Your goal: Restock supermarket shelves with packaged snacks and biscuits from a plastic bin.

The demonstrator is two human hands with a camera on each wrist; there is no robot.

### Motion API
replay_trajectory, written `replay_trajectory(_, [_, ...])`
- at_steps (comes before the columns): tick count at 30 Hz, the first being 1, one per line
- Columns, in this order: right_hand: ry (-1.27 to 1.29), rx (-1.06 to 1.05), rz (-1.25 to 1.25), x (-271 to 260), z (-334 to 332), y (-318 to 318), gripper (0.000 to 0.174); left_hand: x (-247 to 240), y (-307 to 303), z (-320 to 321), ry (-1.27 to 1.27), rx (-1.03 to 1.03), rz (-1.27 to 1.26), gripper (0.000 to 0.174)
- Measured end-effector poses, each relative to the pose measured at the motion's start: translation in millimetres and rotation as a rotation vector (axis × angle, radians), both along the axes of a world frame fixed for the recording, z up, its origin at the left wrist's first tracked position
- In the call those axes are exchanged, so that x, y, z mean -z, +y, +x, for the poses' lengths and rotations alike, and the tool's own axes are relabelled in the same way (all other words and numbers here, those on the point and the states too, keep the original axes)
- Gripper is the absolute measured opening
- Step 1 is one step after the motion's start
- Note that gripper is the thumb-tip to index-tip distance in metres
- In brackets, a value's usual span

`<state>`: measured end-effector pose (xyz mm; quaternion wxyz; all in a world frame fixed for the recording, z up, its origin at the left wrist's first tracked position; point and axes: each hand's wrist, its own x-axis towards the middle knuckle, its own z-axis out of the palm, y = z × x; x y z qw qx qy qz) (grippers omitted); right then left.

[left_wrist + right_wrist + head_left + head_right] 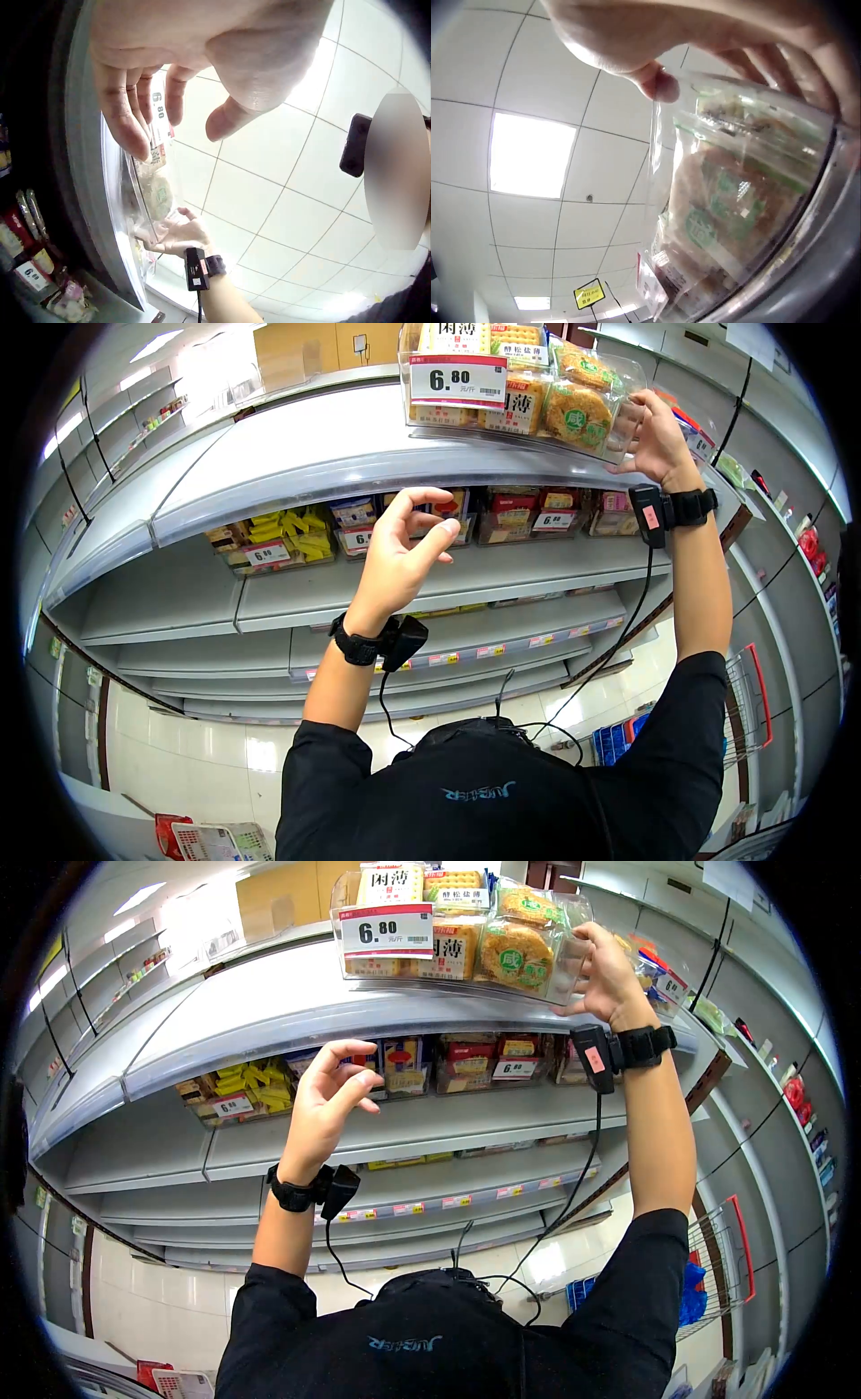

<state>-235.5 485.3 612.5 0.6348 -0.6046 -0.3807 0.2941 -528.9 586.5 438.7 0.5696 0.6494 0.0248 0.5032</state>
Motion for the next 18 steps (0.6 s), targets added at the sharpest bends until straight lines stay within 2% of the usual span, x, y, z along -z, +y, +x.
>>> replay_trajectory(2, [0.010,0.036,0.030,-1.3,-0.5,1.7,0.058,1.6,-0.7,1.3,0.005,0.016,0.003,0.031])
replay_trajectory(7, [0.062,-0.088,0.013,-7.9,11.8,-14.7,0.065,4.5,1.5,-3.9,0.037,-0.003,0.019,0.030])
replay_trajectory(11, [0.046,-0.204,-0.018,-7.7,27.1,-39.8,0.051,4.5,4.3,0.5,0.023,-0.033,0.022,0.033])
replay_trajectory(14, [0.056,-0.308,0.011,-3.5,28.8,-53.7,0.048,3.7,6.4,12.6,-0.045,-0.010,-0.047,0.036])
replay_trajectory(15, [0.045,-0.290,0.024,-0.7,26.6,-58.5,0.046,4.0,8.7,16.7,-0.032,0.006,-0.057,0.049])
replay_trajectory(16, [0.047,-0.286,0.027,2.4,26.2,-63.5,0.046,2.0,7.5,19.8,-0.029,0.009,-0.054,0.049])
replay_trajectory(18, [0.062,-0.253,0.082,7.9,27.4,-73.1,0.046,-2.4,4.3,25.8,-0.099,0.043,-0.101,0.062])
